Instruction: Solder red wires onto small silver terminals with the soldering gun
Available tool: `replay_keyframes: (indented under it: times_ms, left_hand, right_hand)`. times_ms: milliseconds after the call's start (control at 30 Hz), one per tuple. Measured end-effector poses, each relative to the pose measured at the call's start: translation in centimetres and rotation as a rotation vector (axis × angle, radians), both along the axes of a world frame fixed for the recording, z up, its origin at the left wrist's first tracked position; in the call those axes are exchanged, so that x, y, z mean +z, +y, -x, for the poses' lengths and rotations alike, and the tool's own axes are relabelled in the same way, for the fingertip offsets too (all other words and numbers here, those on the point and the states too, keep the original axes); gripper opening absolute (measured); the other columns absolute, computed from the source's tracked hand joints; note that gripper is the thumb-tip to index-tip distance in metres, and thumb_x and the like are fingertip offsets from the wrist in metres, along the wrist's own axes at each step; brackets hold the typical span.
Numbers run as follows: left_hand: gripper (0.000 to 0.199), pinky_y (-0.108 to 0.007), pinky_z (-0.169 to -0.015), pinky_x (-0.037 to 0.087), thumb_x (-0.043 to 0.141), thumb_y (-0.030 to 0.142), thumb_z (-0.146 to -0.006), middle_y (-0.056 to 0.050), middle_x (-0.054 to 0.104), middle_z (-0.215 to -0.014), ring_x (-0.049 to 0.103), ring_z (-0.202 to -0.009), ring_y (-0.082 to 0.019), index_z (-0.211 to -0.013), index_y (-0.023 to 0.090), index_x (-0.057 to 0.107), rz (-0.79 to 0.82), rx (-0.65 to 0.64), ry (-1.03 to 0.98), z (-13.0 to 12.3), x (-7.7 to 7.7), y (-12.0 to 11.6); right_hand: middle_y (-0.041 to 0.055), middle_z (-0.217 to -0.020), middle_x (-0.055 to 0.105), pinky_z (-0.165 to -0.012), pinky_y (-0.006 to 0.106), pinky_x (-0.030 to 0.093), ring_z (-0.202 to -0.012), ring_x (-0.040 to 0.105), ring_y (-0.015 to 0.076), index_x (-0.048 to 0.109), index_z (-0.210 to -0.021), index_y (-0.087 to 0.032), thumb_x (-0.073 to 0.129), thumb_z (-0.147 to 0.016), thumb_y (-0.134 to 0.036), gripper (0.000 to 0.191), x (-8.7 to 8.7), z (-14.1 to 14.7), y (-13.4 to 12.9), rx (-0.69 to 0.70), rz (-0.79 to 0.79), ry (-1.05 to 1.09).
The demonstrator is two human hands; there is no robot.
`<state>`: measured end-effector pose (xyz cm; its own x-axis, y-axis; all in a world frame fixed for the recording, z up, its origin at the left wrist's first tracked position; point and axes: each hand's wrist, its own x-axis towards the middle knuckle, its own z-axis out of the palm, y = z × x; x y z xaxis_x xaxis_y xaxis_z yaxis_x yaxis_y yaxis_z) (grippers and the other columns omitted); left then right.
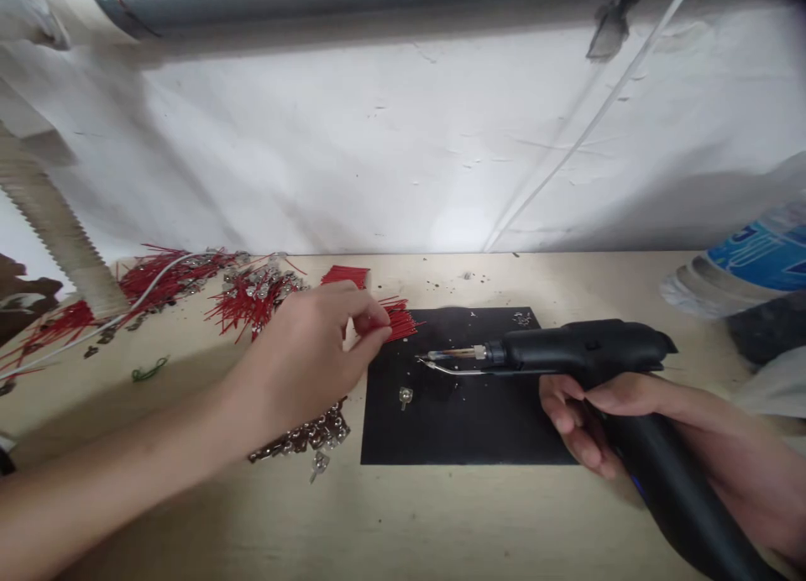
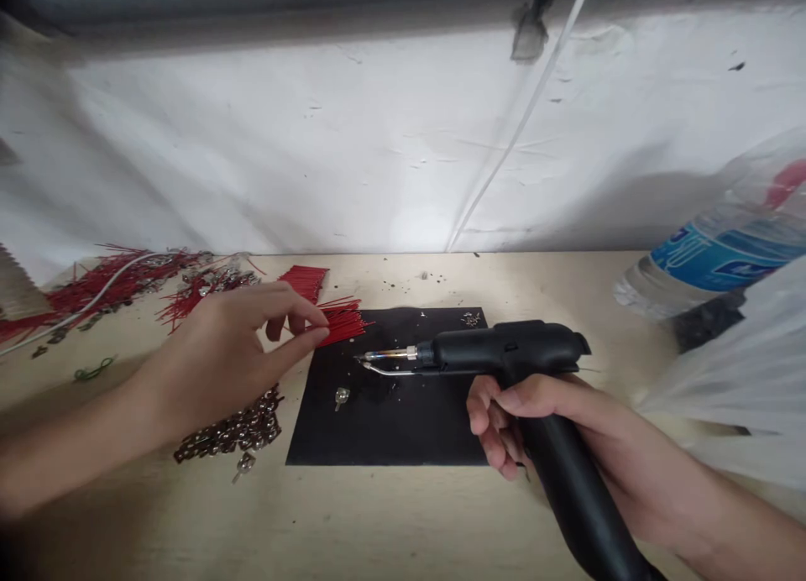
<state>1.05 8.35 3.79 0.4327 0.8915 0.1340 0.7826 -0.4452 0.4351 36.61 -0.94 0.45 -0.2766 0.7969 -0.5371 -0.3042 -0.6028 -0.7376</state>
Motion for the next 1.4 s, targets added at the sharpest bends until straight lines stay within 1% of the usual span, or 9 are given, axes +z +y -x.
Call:
replay_keyframes:
  times_ms: [67, 133, 333, 500, 767, 1000, 1133, 1300, 1400]
  left_hand:
    - [0.010, -0.030, -0.067, 0.047, 0.092, 0.028, -0.109, 0.000, 0.088, -0.091, 0.069, -0.072, -0.016, -0.100, 0.024, 0.093, 0.107, 0.064, 0.060, -0.5, 0.6, 1.5]
    - [0.011, -0.030, -0.066, 0.047, 0.095, 0.028, -0.107, 0.001, 0.087, -0.086, 0.069, -0.070, -0.017, -0.097, 0.025, 0.093, 0.195, 0.099, 0.117, -1.0, 0.7, 2.3]
    - [0.018, -0.033, -0.072, 0.047, 0.082, 0.033, -0.112, -0.001, 0.092, -0.093, 0.077, -0.079, -0.021, -0.097, 0.026, 0.088, 0.304, 0.167, 0.188, -1.7, 0.6, 2.0]
    - [0.022, -0.034, -0.073, 0.044, 0.079, 0.032, -0.110, 0.000, 0.086, -0.081, 0.066, -0.066, -0.017, -0.090, 0.026, 0.086, 0.324, 0.172, 0.182, -2.0, 1.2, 1.9]
    - [0.023, -0.033, -0.072, 0.044, 0.080, 0.030, -0.107, 0.000, 0.078, -0.073, 0.066, -0.070, -0.019, -0.086, 0.026, 0.087, 0.308, 0.180, 0.137, -1.9, 1.4, 1.7]
    - [0.022, -0.032, -0.070, 0.047, 0.082, 0.032, -0.104, -0.002, 0.086, -0.082, 0.067, -0.071, -0.018, -0.083, 0.026, 0.088, 0.297, 0.157, 0.058, -1.7, 0.9, 1.9]
    - [0.022, -0.032, -0.076, 0.052, 0.083, 0.038, -0.103, -0.003, 0.093, -0.093, 0.078, -0.085, -0.020, -0.085, 0.026, 0.088, 0.247, 0.153, -0.042, -1.1, 1.1, 2.1]
    - [0.028, -0.031, -0.074, 0.059, 0.080, 0.053, -0.104, -0.001, 0.093, -0.093, 0.081, -0.085, -0.019, -0.093, 0.030, 0.092, 0.167, 0.113, -0.197, 0.1, 2.1, -0.5]
    - [0.014, -0.025, -0.068, 0.065, 0.082, 0.039, -0.111, 0.002, 0.092, -0.094, 0.081, -0.079, -0.015, -0.103, 0.032, 0.092, 0.096, 0.025, -0.352, 1.0, 1.5, -3.9]
  right_hand:
    - [0.0048, -0.091, 0.082, -0.072, 0.030, 0.063, -0.077, 0.074, 0.0202, 0.093, -0.087, -0.021, 0.117, -0.088, -0.044, 0.033, 0.6, 0.3, -0.1, -0.027, 0.016, -0.004]
    - [0.0041, -0.090, 0.083, -0.072, 0.029, 0.063, -0.077, 0.074, 0.0199, 0.092, -0.086, -0.021, 0.119, -0.085, -0.043, 0.035, 1.0, 0.6, -0.1, -0.045, 0.031, -0.013]
    - [0.0055, -0.091, 0.084, -0.071, 0.029, 0.062, -0.076, 0.075, 0.0199, 0.091, -0.087, -0.020, 0.118, -0.083, -0.045, 0.036, 1.1, 0.9, -0.2, -0.046, -0.010, -0.018]
    - [0.0038, -0.091, 0.083, -0.071, 0.029, 0.056, -0.077, 0.070, 0.0188, 0.092, -0.088, -0.023, 0.117, -0.083, -0.045, 0.034, 0.6, 0.7, -0.2, -0.038, 0.009, -0.028]
    - [0.0067, -0.087, 0.078, -0.073, 0.033, 0.051, -0.078, 0.065, 0.0218, 0.093, -0.081, -0.023, 0.111, -0.075, -0.058, 0.040, -0.2, 0.7, -0.2, -0.021, 0.007, -0.129]
    - [0.0084, -0.086, 0.078, -0.081, 0.036, 0.055, -0.084, 0.065, 0.0250, 0.097, -0.086, -0.021, 0.108, -0.081, -0.060, 0.041, -0.1, 0.5, -0.2, 0.041, -0.003, -0.096]
    - [0.0086, -0.085, 0.080, -0.083, 0.034, 0.056, -0.086, 0.069, 0.0243, 0.098, -0.089, -0.020, 0.108, -0.086, -0.058, 0.040, 0.1, 0.2, -0.2, 0.071, -0.016, -0.060]
    - [0.0050, -0.082, 0.080, -0.065, 0.026, 0.053, -0.068, 0.068, 0.0148, 0.093, -0.085, -0.017, 0.113, -0.085, -0.053, 0.041, 0.4, -0.1, -0.5, 0.086, -0.004, -0.021]
    - [0.0040, -0.082, 0.083, -0.058, 0.022, 0.054, -0.060, 0.073, 0.0132, 0.091, -0.085, -0.017, 0.121, -0.083, -0.047, 0.042, 0.7, -0.2, -0.9, 0.070, 0.055, -0.007]
